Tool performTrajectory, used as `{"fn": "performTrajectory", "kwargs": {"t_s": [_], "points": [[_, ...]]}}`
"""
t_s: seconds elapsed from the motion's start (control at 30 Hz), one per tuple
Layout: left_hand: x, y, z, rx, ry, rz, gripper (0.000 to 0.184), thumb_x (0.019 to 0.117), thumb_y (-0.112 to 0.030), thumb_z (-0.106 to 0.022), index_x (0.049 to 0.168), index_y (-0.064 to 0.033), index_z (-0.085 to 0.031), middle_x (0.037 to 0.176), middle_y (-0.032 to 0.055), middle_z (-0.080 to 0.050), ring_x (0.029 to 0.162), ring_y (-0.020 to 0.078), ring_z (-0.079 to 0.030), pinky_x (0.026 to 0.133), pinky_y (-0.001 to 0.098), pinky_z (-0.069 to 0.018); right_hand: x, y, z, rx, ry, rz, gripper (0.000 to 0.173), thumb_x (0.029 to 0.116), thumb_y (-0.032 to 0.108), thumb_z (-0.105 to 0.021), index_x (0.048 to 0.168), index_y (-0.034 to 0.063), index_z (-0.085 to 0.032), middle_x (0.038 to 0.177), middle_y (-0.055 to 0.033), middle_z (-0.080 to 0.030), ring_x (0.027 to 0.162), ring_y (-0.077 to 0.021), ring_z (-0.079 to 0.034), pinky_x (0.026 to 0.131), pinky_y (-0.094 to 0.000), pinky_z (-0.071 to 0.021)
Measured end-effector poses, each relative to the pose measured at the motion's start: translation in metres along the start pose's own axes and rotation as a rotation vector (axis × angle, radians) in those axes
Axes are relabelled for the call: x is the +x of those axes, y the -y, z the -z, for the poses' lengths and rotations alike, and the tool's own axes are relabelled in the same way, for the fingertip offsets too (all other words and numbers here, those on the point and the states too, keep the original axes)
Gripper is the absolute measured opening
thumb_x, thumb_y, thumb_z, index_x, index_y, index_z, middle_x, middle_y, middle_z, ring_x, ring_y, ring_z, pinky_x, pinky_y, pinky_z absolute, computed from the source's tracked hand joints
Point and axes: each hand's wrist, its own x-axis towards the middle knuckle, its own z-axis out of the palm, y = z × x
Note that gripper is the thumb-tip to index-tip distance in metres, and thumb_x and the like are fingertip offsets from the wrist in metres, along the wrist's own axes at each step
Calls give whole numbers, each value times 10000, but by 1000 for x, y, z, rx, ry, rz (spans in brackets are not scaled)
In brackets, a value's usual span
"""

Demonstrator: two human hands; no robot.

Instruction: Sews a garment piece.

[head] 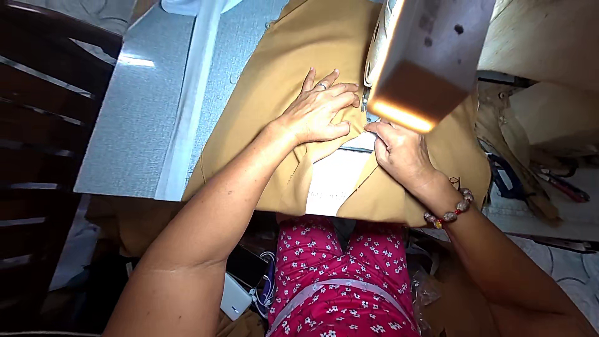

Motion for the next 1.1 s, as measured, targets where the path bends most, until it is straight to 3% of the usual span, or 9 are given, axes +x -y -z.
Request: {"fn": "performTrajectory", "kwargs": {"t_s": [0.4,0.53,0.63,0.7,0.8,0.93,1.0,1.03,1.1], "points": [[23,15,3,-16,-42,-2,468,922,-249,-444,1312,-83,-641,1468,101,-591,1485,390,-392,1138,784,-118,-14,14,14,64,68,22,272,955,20,-565,1159,12,-745,1064,-213,-652,1003,-391,-624,873,-518,-494],[27,8,13,-56,19,92,526,931,-183,-463,1442,-80,-529,1502,148,-546,1500,384,-364,1173,750,-85,-58,42,33,51,186,54,302,993,250,-565,1145,76,-758,1267,-209,-668,1276,-441,-579,1081,-659,-407],[35,-3,27,-83,23,139,438,983,-241,-499,1372,-58,-584,1370,176,-629,1385,390,-501,1144,726,-196,-96,61,48,-9,300,-37,522,1002,511,-495,1301,143,-711,1403,-206,-619,1325,-506,-535,1029,-752,-391],[41,-4,27,-100,-12,183,468,1040,-306,-376,1357,-77,-634,1425,140,-616,1461,383,-421,1154,734,-167,-102,63,53,-51,355,-75,672,984,650,-409,1360,161,-677,1445,-191,-597,1338,-515,-524,1003,-781,-385],[49,-6,27,-110,76,346,531,1107,-384,-257,1496,-164,-544,1628,49,-417,1576,379,-167,1165,767,0,-78,41,50,-85,389,-178,782,982,727,-321,1427,160,-624,1489,-198,-553,1404,-506,-453,1037,-788,-337],[50,16,22,25,82,485,561,1071,-450,-403,1582,-220,-416,1701,52,-260,1574,443,-80,1124,817,-39,-39,1,49,-84,322,-232,654,1055,477,-484,1565,74,-413,1599,-275,-364,1491,-504,-302,1157,-732,-233],[42,43,25,81,34,561,644,1047,-544,-401,1608,-231,-362,1712,71,-220,1563,474,-83,1095,846,-70,-40,14,57,-107,168,-182,597,1018,303,-598,1532,39,-449,1462,-280,-513,1299,-485,-531,1040,-652,-422],[32,52,24,124,24,607,683,1032,-598,-381,1615,-244,-343,1711,78,-221,1552,491,-113,1079,848,-118,-51,25,61,-100,158,-165,600,1002,335,-610,1512,43,-486,1224,-253,-643,1035,-440,-650,851,-603,-520],[10,59,12,285,-42,662,772,991,-693,-341,1601,-220,-371,1670,137,-309,1473,552,-283,1008,837,-276,-71,35,66,-1,323,-180,726,947,498,-624,1532,94,-481,776,-148,-669,607,-343,-626,544,-543,-509]]}}
